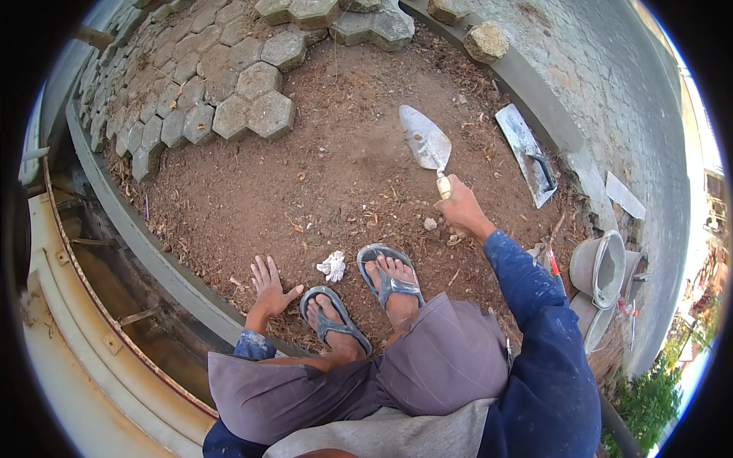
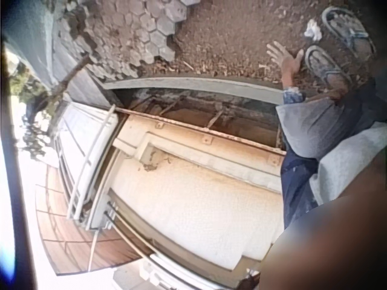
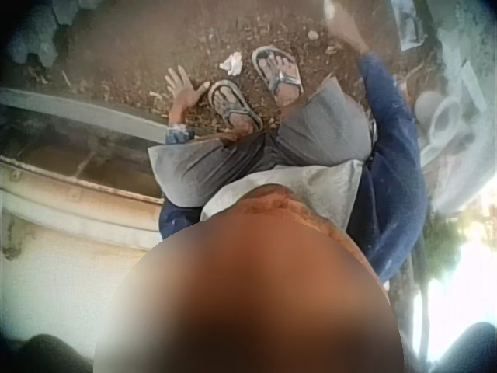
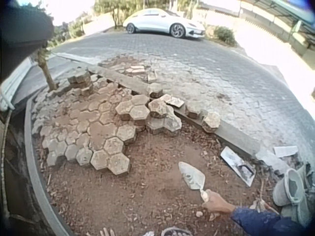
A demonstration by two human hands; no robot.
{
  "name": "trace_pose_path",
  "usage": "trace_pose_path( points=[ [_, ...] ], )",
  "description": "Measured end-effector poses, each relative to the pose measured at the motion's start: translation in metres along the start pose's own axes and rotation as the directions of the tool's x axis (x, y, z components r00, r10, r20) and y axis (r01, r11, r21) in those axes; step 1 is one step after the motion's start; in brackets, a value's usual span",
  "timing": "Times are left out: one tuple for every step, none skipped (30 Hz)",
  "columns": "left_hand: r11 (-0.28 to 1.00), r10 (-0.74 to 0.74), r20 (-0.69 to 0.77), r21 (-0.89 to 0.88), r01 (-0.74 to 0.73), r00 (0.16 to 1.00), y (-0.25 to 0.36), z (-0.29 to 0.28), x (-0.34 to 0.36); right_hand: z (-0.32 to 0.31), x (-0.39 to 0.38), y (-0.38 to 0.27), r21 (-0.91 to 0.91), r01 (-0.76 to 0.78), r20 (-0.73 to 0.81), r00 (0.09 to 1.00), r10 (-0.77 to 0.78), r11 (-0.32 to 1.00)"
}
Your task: Lay and adjust hexagonal paving stones in a prepared garden bed area.
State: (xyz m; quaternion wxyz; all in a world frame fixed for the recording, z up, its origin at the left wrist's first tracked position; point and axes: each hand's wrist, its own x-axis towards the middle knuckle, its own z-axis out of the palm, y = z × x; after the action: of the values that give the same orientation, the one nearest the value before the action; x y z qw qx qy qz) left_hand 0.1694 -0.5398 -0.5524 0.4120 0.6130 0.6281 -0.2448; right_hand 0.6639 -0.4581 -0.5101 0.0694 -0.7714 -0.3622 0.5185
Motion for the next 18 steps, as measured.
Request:
trace_pose_path(
  points=[
    [1.000,-0.020,0.016,0.008,0.020,1.000,0.000,0.001,-0.001,-0.008,0.001,-0.003,0.027,0.048,0.001,0.999,-0.048,0.999],
    [1.000,-0.028,0.039,0.011,0.027,0.999,0.000,0.002,-0.001,-0.012,0.002,-0.008,0.184,0.042,-0.070,0.997,-0.030,0.982],
    [1.000,-0.012,0.016,0.009,0.012,1.000,0.000,0.003,-0.001,-0.011,0.001,-0.012,0.320,0.046,-0.210,0.977,0.024,0.946],
    [1.000,-0.010,-0.011,0.018,0.010,1.000,0.001,0.003,-0.001,-0.006,0.004,-0.019,0.448,0.127,-0.265,0.964,-0.004,0.885],
    [1.000,0.008,-0.025,0.008,-0.007,1.000,0.001,0.004,0.000,0.009,0.000,-0.022,0.478,0.055,-0.111,0.994,-0.001,0.877],
    [1.000,-0.008,-0.009,0.026,0.008,1.000,0.002,0.004,0.000,0.033,-0.005,-0.024,0.508,0.029,-0.026,0.999,-0.019,0.861],
    [0.998,-0.033,0.007,0.047,0.032,0.999,0.002,0.004,0.001,0.051,-0.016,-0.021,0.379,0.070,-0.023,0.998,-0.066,0.923],
    [0.999,-0.025,0.001,0.048,0.025,1.000,0.002,0.003,0.001,0.060,-0.020,-0.019,0.210,0.029,0.172,0.983,-0.066,0.977],
    [0.999,-0.030,0.012,0.039,0.030,0.999,0.002,0.003,0.001,0.060,-0.022,-0.017,0.040,0.262,0.063,0.962,-0.264,0.964],
    [0.998,-0.043,0.030,0.042,0.042,0.999,0.002,0.002,0.002,0.061,-0.023,-0.016,-0.043,0.381,-0.083,0.920,-0.384,0.923],
    [0.999,-0.029,0.012,0.036,0.028,1.000,0.002,0.002,0.002,0.053,-0.019,-0.015,-0.029,0.126,0.011,0.992,-0.126,0.992],
    [0.999,-0.031,0.008,0.033,0.030,0.999,0.002,0.002,0.002,0.044,-0.015,-0.017,0.078,0.058,-0.030,0.998,-0.056,0.995],
    [0.999,-0.041,0.013,0.033,0.041,0.999,0.003,0.002,0.001,0.031,-0.005,-0.022,0.234,0.056,-0.061,0.997,-0.042,0.971],
    [0.998,-0.047,0.037,0.035,0.045,0.998,0.003,0.004,-0.003,0.026,0.006,-0.031,0.373,0.107,-0.152,0.987,-0.053,0.922],
    [0.998,-0.046,0.019,0.033,0.045,0.999,0.003,0.004,-0.002,0.023,0.014,-0.039,0.492,0.184,-0.273,0.961,-0.050,0.851],
    [0.999,-0.038,-0.013,0.022,0.038,0.999,0.005,0.005,0.000,0.029,0.017,-0.045,0.508,0.125,-0.199,0.980,-0.024,0.852],
    [0.999,-0.039,-0.005,0.029,0.039,0.999,0.005,0.005,-0.001,0.037,0.021,-0.053,0.537,0.131,-0.177,0.983,-0.040,0.833],
    [0.998,-0.047,0.002,0.040,0.047,0.999,0.006,0.005,0.000,0.056,0.009,-0.051,0.506,0.047,0.028,0.997,-0.071,0.861]
  ],
)
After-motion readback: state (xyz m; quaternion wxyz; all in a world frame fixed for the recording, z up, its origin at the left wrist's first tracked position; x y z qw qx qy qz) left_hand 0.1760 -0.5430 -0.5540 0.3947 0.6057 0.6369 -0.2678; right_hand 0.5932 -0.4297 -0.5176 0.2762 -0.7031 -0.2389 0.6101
